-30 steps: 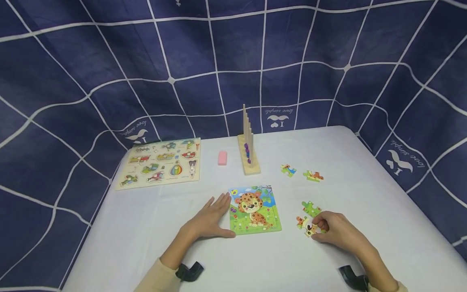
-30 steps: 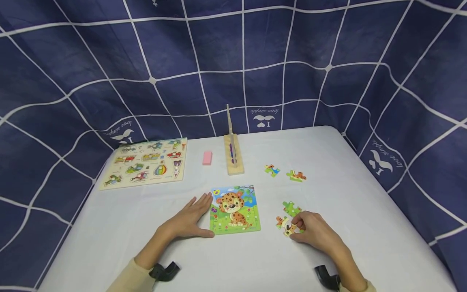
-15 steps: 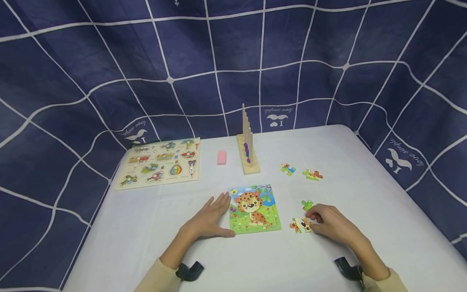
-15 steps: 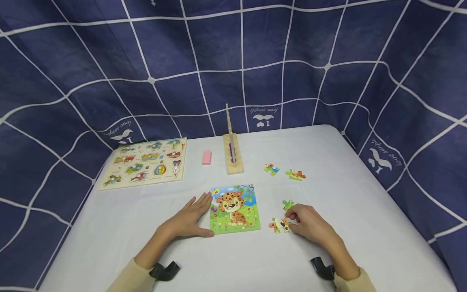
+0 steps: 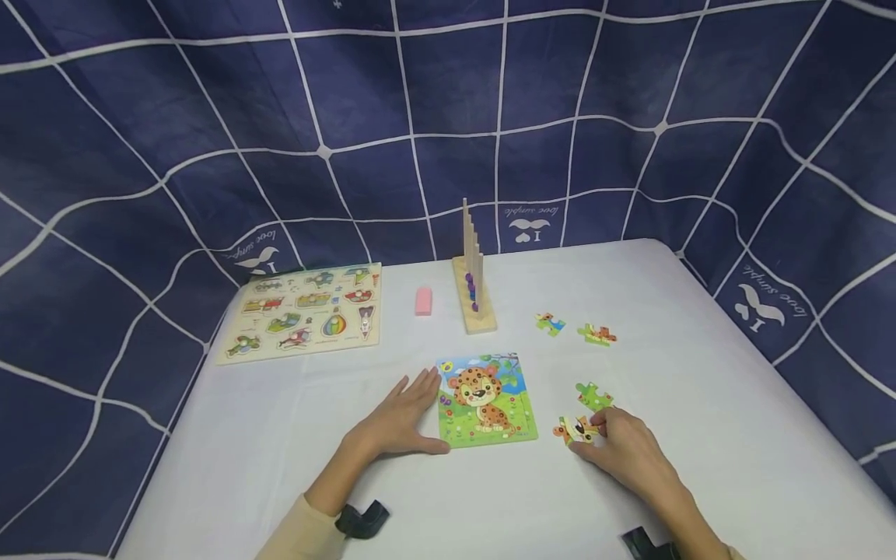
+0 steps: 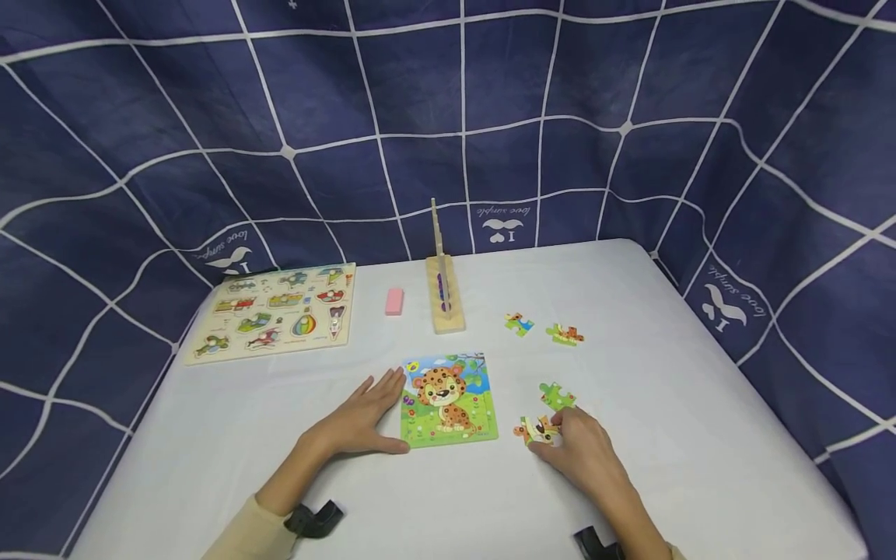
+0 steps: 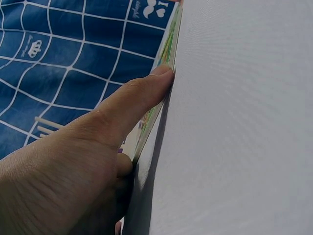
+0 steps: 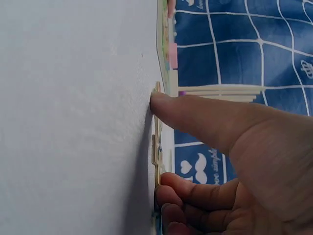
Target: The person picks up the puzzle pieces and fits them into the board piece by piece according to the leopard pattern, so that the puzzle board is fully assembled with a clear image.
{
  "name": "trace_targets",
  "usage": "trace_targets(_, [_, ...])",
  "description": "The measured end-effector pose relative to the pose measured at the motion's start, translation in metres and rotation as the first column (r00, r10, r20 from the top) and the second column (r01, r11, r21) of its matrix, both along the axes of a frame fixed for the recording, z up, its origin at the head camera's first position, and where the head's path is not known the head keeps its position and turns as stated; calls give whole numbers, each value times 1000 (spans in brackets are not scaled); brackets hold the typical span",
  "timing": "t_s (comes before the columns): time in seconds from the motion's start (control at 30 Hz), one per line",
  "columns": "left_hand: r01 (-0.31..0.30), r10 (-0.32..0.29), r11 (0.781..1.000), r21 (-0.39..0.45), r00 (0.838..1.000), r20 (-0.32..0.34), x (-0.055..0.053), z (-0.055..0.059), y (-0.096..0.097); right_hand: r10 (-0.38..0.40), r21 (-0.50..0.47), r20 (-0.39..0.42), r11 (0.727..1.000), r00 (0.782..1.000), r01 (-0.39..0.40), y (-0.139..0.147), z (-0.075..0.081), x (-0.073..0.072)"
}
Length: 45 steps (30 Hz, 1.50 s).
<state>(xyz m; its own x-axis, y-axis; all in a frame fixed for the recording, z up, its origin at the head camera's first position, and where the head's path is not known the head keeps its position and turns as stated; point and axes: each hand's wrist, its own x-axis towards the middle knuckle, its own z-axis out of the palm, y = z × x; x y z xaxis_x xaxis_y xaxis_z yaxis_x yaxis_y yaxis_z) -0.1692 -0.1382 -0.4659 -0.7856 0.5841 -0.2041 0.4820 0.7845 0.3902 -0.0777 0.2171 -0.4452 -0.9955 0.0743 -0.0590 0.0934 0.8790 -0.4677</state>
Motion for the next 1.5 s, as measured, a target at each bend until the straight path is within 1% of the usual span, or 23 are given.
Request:
trace_targets(0.17, [2,-2,1000,-6,1000,8,1,0,0,-28,-17,3,999,1000,28,-2,-1,2])
trace_targets(0.3, [5,-5,1000,-4,1000,7,1,0,-1,-23,-33,19,999,1000,24,1,0,1])
trace_targets(0.5, [14,-14,1000,0,1000,3,0,-1,1,-29,-26,43,999,999,30,11,4,-1])
trace_targets(0.8, [9,-9,1000,-9,1000,-4,-1,1,1,-50,-7,40,999,998,50,7,5,-6])
trace_targets(0.93, [5,-5,1000,-11,1000,-4,-1,2,0,-43,-13,26,999,999,43,7,5,-9])
trace_targets(1.13, [2,-2,1000,-4,1000,7,1,2,0,17,-55,11,998,1000,-16,14,7,-17])
trace_targets(1.27, [3,-3,1000,-8,1000,5,1,1,0,88,-73,-18,993,996,-89,21,12,-27])
trace_targets(1.4, [6,-6,1000,-7,1000,2,2,1,0,176,-63,-60,982,983,-179,28,16,-42])
trace_targets(1.5, [7,-7,1000,-8,1000,2,1,1,0,244,-77,-73,965,967,-249,30,17,-56])
